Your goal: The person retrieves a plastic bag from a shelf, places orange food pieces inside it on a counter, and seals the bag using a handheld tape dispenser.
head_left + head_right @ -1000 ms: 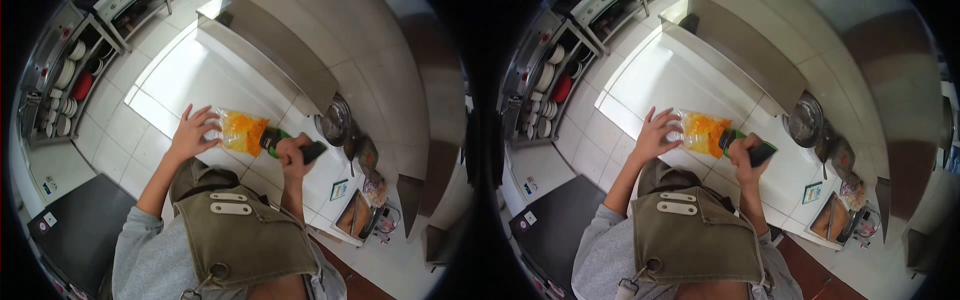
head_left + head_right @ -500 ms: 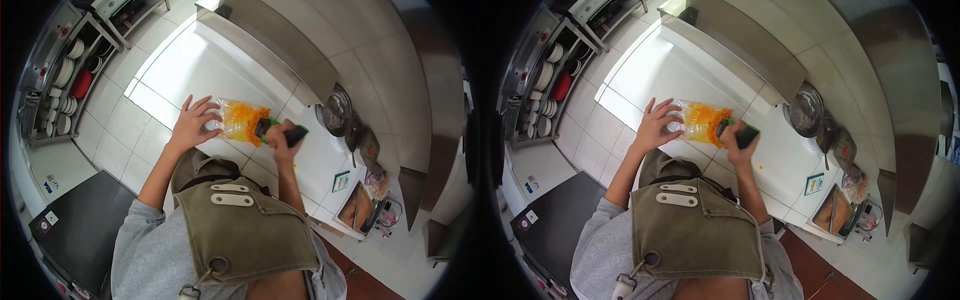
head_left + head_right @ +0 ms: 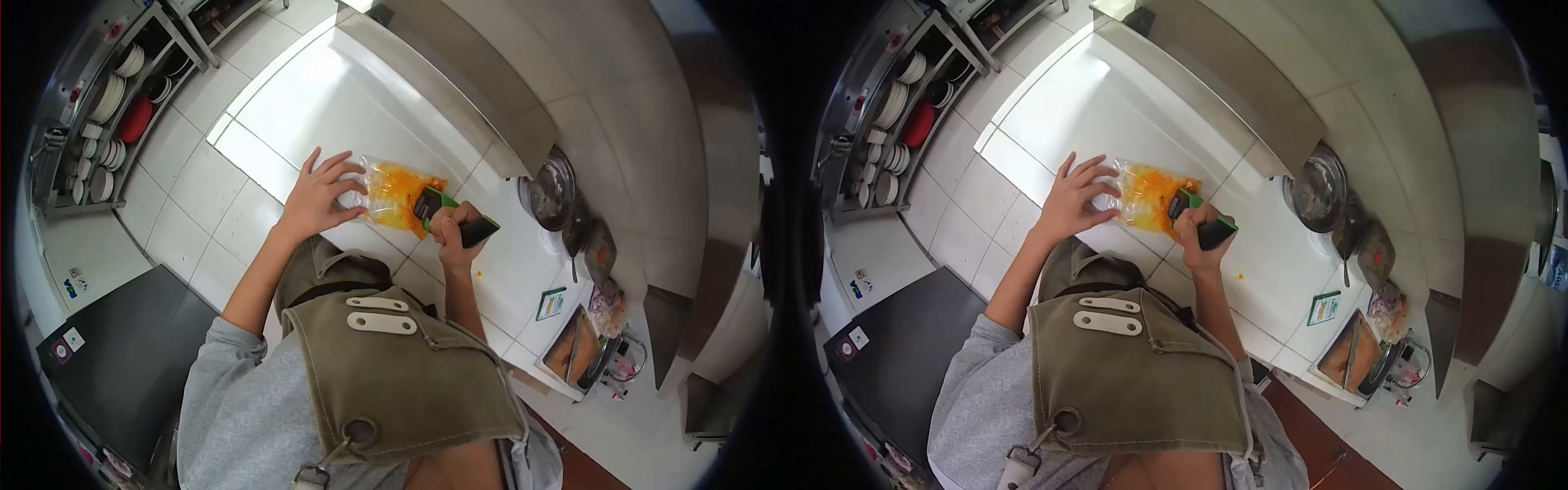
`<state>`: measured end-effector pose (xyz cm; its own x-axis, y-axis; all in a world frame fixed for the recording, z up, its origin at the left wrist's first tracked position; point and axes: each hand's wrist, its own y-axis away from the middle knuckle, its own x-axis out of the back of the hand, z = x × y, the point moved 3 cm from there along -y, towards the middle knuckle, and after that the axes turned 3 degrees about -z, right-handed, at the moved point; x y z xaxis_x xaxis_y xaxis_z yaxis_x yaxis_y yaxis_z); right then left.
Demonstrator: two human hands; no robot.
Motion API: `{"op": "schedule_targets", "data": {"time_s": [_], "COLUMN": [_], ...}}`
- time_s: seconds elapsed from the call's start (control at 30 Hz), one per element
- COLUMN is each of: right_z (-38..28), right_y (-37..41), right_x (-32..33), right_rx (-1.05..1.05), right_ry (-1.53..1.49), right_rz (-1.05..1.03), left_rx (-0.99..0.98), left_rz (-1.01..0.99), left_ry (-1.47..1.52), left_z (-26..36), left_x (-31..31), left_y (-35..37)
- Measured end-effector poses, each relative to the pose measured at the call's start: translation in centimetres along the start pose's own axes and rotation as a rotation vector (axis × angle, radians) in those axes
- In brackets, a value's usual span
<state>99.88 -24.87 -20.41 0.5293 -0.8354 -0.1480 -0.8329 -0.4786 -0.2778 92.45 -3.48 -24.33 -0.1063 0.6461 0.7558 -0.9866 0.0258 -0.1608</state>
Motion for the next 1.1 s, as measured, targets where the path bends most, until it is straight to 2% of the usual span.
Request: {"op": "schedule_targets", "data": {"time_s": [0.1, 0.23, 0.3, 0.33, 0.43, 0.5, 0.57, 0.7, 0.8, 0.83, 0.9, 0.97, 1.03, 1.1], "right_z": [-1.1, -4.0, -0.4, -0.1, -1.3, -3.2, -1.4, -0.6, -4.0, -2.7, 0.6, 0.1, -3.0, -5.4], "right_y": [-0.7, -1.3, -0.2, 0.0, -0.4, -1.2, -0.6, -0.7, -2.3, -1.8, -1.0, -1.1, -1.9, -0.8], "right_x": [0.5, 0.1, -0.1, 0.1, 0.5, 0.5, 0.4, 1.1, 1.2, 1.0, 0.5, 1.3, 0.7, 0.0], "right_rx": [-0.059, 0.225, 0.039, -0.031, -0.091, 0.137, 0.065, -0.04, 0.139, 0.132, -0.018, -0.028, -0.015, 0.114], "right_ry": [-0.086, -0.164, 0.142, -0.007, -0.101, -0.168, -0.016, -0.098, -0.253, -0.255, 0.14, 0.049, -0.166, -0.12], "right_rz": [0.065, -0.025, -0.006, 0.014, 0.074, -0.047, 0.053, 0.029, 0.003, 0.004, 0.11, 0.093, 0.079, 0.033], "left_rx": [-0.004, 0.011, -0.004, 0.004, 0.006, -0.005, 0.006, -0.007, -0.009, -0.003, -0.024, -0.041, -0.035, -0.027], "left_rz": [0.007, -0.004, -0.007, -0.003, -0.007, -0.008, -0.002, 0.005, 0.012, 0.008, 0.025, 0.021, 0.043, 0.04], "left_ry": [0.0, 0.004, -0.002, -0.009, -0.015, -0.025, -0.021, -0.025, -0.01, -0.008, -0.019, -0.029, -0.036, -0.031], "left_z": [0.1, 0.3, 0.4, 0.6, 0.4, 0.3, 0.4, 0.4, 0.1, 0.2, 0.2, 0.3, 0.1, 0.1], "left_x": [0.0, 0.3, 0.0, -0.1, 0.4, 0.3, 0.1, 0.2, 0.0, -0.2, 0.0, -0.3, -0.3, -0.3], "left_y": [0.0, -0.1, 0.0, -0.1, 0.0, -0.1, -0.1, -0.1, 0.0, 0.3, 0.1, 0.3, 0.2, 0.3]}}
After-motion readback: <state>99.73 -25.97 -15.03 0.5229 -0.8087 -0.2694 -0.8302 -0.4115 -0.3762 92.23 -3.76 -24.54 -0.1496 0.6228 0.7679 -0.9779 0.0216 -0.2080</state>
